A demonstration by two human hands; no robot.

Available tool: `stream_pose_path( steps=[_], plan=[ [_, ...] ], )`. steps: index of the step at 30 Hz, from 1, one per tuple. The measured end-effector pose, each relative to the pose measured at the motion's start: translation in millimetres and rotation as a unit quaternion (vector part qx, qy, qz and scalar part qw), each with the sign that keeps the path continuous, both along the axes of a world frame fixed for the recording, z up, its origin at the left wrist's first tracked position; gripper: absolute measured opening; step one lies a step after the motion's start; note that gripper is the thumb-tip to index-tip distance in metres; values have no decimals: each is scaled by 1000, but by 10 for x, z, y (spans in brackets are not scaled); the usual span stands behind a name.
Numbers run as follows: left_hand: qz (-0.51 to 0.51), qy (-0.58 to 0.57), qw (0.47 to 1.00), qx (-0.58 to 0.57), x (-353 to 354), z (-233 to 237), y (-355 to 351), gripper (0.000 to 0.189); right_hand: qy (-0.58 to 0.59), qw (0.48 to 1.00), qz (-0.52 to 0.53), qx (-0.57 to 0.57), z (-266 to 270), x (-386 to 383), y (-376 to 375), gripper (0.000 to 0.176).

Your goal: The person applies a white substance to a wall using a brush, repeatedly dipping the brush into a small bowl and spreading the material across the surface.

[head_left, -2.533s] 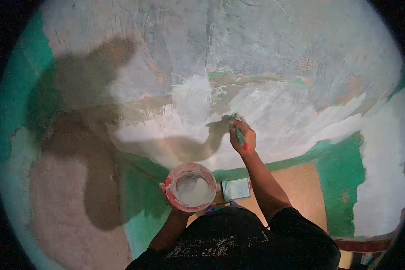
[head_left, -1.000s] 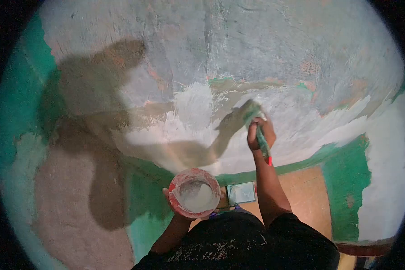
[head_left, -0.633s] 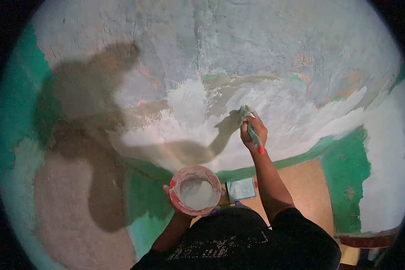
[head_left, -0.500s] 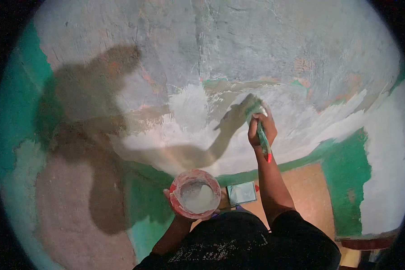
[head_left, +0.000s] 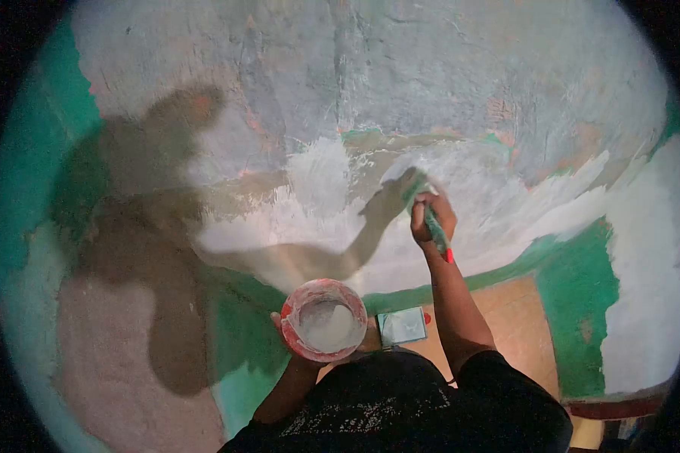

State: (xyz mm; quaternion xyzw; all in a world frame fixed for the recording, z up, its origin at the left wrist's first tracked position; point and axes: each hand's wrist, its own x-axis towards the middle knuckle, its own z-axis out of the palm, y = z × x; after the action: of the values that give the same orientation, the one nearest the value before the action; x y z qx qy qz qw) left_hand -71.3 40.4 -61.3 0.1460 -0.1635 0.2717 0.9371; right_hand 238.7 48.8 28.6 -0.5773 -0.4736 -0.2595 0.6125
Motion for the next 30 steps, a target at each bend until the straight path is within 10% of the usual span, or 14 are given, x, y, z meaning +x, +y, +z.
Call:
stream_pose_path(
  steps=[3,13,20,23,30],
  plan=[
    [8,2,1000,-3,-11,-60,16,99,-39,994,15,98,414,-78,159,13],
    [1,6,1000,0,-3,21,-44,104,27,995,-17,-94,-834,188,-107,13],
    [2,18,1000,-3,53,27,-71,107,159,969,-36,184,39,790,-227,13],
    [1,17,1000,-4,164,94,-106,109,-12,990,-95,105,-325,995,95,12],
    [30,-79,996,-16,741,389,-345,111,79,994,-53,-60,-302,824,-388,12]
  ],
)
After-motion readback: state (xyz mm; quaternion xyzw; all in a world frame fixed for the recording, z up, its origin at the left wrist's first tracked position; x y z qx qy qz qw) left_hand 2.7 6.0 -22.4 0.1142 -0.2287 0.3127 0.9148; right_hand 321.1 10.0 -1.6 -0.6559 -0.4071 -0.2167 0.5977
